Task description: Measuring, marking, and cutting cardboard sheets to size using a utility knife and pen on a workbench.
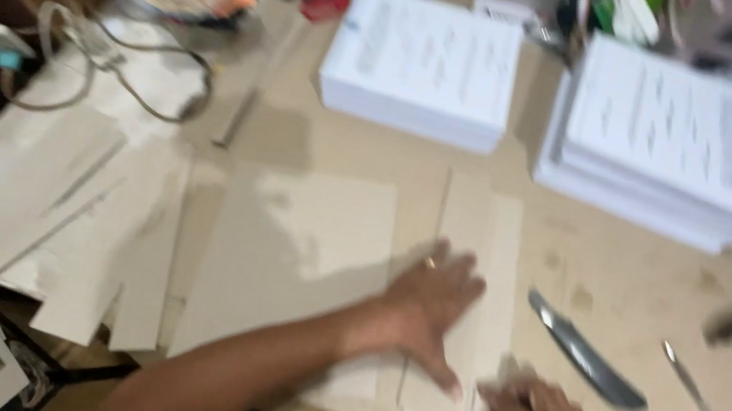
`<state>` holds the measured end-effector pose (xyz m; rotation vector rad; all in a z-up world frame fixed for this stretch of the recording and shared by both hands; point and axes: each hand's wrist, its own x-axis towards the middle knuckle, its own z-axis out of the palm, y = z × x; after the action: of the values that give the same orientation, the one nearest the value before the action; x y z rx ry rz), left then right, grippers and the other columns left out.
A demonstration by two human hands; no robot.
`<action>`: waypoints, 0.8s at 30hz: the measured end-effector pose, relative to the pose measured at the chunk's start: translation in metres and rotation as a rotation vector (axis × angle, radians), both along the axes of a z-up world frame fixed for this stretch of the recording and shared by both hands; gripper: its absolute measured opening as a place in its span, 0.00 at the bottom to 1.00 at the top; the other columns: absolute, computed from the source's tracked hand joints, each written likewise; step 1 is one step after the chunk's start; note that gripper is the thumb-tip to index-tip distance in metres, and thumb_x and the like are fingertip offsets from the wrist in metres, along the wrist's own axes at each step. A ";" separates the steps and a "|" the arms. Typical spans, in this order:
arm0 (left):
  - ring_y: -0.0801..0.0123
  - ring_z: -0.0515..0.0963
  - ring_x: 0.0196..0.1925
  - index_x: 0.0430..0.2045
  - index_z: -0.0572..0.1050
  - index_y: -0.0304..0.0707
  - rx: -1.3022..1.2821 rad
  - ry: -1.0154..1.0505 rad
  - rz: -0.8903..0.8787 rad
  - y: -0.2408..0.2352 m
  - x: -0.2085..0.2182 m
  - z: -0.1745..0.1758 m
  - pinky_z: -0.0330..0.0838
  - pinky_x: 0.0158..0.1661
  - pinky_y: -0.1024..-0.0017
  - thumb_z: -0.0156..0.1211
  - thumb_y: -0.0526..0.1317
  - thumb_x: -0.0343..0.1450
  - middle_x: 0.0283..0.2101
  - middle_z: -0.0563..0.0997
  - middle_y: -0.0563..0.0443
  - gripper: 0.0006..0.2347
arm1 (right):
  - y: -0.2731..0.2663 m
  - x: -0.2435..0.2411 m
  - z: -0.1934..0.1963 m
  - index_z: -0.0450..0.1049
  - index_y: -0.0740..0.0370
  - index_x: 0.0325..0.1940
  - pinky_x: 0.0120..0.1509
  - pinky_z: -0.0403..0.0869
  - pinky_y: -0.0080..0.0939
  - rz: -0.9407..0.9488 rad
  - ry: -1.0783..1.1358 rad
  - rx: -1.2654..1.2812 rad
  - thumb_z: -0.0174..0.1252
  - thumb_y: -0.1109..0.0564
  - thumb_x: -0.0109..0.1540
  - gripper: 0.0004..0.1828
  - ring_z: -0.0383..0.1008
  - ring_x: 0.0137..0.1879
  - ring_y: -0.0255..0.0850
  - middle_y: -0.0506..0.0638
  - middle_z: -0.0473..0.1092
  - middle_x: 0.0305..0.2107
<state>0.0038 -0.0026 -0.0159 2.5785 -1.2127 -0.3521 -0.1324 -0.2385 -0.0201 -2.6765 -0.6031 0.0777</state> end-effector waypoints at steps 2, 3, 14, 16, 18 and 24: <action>0.33 0.38 0.78 0.69 0.53 0.33 0.092 0.116 0.032 -0.001 -0.005 0.019 0.25 0.72 0.46 0.63 0.76 0.41 0.75 0.46 0.23 0.64 | -0.026 0.004 -0.047 0.81 0.30 0.55 0.45 0.74 0.50 -0.041 -0.008 -0.097 0.63 0.39 0.58 0.20 0.76 0.46 0.43 0.41 0.73 0.41; 0.33 0.38 0.78 0.69 0.53 0.33 0.087 0.109 0.046 0.003 -0.007 0.030 0.25 0.72 0.46 0.63 0.76 0.41 0.75 0.46 0.23 0.64 | -0.034 0.003 -0.063 0.81 0.30 0.55 0.45 0.74 0.50 -0.028 -0.016 -0.101 0.63 0.39 0.58 0.20 0.76 0.46 0.43 0.41 0.73 0.41; 0.25 0.32 0.77 0.71 0.45 0.26 0.101 0.204 0.068 0.000 -0.005 0.028 0.31 0.71 0.46 0.71 0.73 0.45 0.76 0.42 0.30 0.66 | -0.029 -0.012 -0.083 0.79 0.21 0.51 0.35 0.73 0.44 -0.146 -0.381 -0.076 0.71 0.47 0.50 0.26 0.73 0.33 0.35 0.32 0.71 0.33; 0.26 0.29 0.77 0.71 0.44 0.26 0.086 0.253 0.062 0.001 -0.007 0.029 0.29 0.71 0.46 0.72 0.71 0.46 0.77 0.39 0.30 0.65 | 0.003 0.019 -0.023 0.79 0.34 0.34 0.43 0.69 0.35 -0.442 0.233 -0.168 0.70 0.38 0.52 0.10 0.71 0.31 0.31 0.35 0.69 0.24; 0.26 0.26 0.77 0.71 0.44 0.26 0.077 0.280 0.068 0.002 -0.004 0.029 0.28 0.71 0.46 0.73 0.70 0.47 0.78 0.36 0.30 0.65 | 0.022 0.043 0.009 0.78 0.49 0.17 0.51 0.66 0.26 -0.756 0.820 -0.220 0.71 0.31 0.54 0.25 0.69 0.29 0.27 0.38 0.67 0.16; 0.27 0.26 0.77 0.72 0.42 0.27 0.100 0.293 0.037 0.005 -0.006 0.038 0.28 0.71 0.46 0.75 0.69 0.50 0.78 0.36 0.30 0.64 | 0.019 0.030 0.014 0.84 0.56 0.24 0.50 0.70 0.31 -0.835 0.871 -0.118 0.69 0.36 0.57 0.22 0.74 0.37 0.29 0.41 0.81 0.23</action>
<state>-0.0021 0.0026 0.0226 2.5129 -1.0650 -0.7694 -0.1019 -0.2192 -0.0065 -2.4206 0.7809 0.9704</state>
